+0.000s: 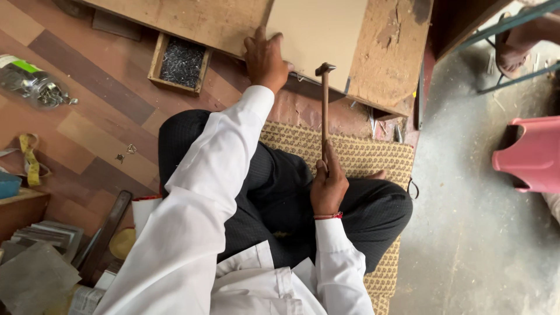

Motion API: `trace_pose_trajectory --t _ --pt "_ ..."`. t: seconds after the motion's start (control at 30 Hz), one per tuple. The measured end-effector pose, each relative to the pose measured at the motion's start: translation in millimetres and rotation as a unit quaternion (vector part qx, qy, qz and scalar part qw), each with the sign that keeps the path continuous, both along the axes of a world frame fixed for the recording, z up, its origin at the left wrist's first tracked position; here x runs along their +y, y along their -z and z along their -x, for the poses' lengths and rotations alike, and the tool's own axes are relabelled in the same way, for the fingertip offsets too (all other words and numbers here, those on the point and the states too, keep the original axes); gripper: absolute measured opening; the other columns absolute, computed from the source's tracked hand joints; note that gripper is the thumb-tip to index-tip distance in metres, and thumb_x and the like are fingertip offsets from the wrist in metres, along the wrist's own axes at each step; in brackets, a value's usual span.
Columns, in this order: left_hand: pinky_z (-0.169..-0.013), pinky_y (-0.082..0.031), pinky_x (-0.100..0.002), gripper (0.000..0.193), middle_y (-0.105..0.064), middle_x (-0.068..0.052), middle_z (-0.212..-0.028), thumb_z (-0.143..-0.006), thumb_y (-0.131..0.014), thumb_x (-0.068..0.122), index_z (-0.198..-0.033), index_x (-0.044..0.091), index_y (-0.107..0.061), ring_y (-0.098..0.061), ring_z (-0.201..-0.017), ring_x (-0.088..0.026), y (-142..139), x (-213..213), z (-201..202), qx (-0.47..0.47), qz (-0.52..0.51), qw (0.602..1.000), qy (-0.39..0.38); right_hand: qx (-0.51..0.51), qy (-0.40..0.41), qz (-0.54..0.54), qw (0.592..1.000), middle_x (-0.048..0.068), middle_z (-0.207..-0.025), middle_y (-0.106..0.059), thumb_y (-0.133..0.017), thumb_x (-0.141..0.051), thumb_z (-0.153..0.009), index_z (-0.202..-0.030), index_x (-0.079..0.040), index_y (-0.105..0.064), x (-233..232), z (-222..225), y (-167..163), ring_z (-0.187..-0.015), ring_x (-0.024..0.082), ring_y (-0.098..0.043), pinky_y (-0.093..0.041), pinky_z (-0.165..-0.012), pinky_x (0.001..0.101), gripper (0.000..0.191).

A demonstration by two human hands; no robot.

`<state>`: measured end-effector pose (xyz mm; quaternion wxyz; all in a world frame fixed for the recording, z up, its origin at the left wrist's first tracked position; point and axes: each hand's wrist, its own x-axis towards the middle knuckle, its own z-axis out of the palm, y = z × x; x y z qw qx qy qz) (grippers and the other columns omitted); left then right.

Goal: The person sits on the floor and uses a hammer to attach metal corner brackets to the edges of rectangular book covers. They repeatedly pick up a cover, position a bracket, hammer it in, and then move the finished cover to a stack.

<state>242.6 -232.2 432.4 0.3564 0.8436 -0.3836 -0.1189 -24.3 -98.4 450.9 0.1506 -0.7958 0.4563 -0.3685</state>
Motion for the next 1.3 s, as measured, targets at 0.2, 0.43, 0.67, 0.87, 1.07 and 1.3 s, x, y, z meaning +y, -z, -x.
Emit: trace_pose_trajectory --t 0.2,0.43,0.67,0.87,1.07,1.3 --pt "-0.105 -0.044 -0.05 0.065 -0.045 -0.008 -0.142 -0.063 -0.092 0.016 -0.123 0.015 -0.069 -0.044 -0.126 -0.037 4.9 -1.9 1.0 0.011 0.014 1.0 -0.006 0.091 0.042 -0.014 0.995 0.014 -0.088 -0.069 -0.066 -0.003 -0.1 -0.144 -0.014 -0.063 -3.4 4.2 -0.3 -0.073 0.025 -0.068 -0.057 -0.066 0.039 0.046" --pt "-0.103 -0.044 -0.05 0.051 -0.044 -0.013 -0.143 -0.071 -0.076 0.002 -0.12 0.013 -0.07 -0.042 -0.128 -0.039 9.5 -8.8 7.9 0.012 0.021 1.0 -0.015 0.097 0.026 0.007 0.995 0.013 -0.085 -0.069 -0.065 -0.001 -0.099 -0.145 -0.015 -0.063 -16.1 6.2 0.0 -0.067 0.022 -0.068 -0.056 -0.061 0.0371 0.048" --pt "-0.102 -0.043 -0.053 0.047 -0.044 -0.016 -0.141 -0.07 -0.071 -0.001 -0.115 0.011 -0.072 -0.042 -0.125 -0.042 11.6 -15.3 10.8 0.004 0.035 0.999 -0.027 0.034 0.026 -0.109 0.993 0.008 -0.095 -0.074 -0.066 0.001 -0.098 -0.143 -0.011 -0.063 -18.4 7.0 -11.3 -0.074 0.014 -0.072 -0.058 -0.065 0.0323 0.046" --pt "-0.106 -0.043 -0.053 0.045 -0.046 -0.014 -0.143 -0.075 -0.071 0.002 -0.118 0.012 -0.071 -0.044 -0.129 -0.041 17.2 -16.4 12.3 -0.01 0.046 0.998 -0.035 0.108 0.052 0.044 0.992 0.009 -0.077 -0.074 -0.062 0.004 -0.098 -0.141 -0.009 -0.066 -10.6 1.8 -5.9 -0.07 0.02 -0.071 -0.048 -0.108 0.0567 0.046" --pt "-0.1 -0.043 -0.056 0.076 -0.044 -0.024 -0.136 -0.066 -0.082 0.014 -0.135 0.0 -0.051 -0.041 -0.126 -0.047 7.2 -25.5 3.3 0.013 0.052 0.996 -0.068 0.092 0.033 -0.084 0.992 0.023 -0.098 -0.073 -0.065 0.0 -0.096 -0.142 -0.012 -0.066 -41.2 13.7 3.2 -0.078 0.032 -0.074 -0.057 -0.069 0.0439 0.047" --pt "-0.104 -0.044 -0.049 0.063 -0.048 -0.024 -0.13 -0.067 -0.081 0.011 -0.122 0.001 -0.051 -0.045 -0.128 -0.041 -0.3 -30.2 -1.8 0.07 -0.044 0.993 -0.084 0.103 0.014 -0.028 0.994 0.016 -0.087 -0.072 -0.065 -0.002 -0.098 -0.143 -0.014 -0.063 -23.7 11.6 7.1 -0.073 0.027 -0.071 -0.057 -0.068 0.0413 0.047"
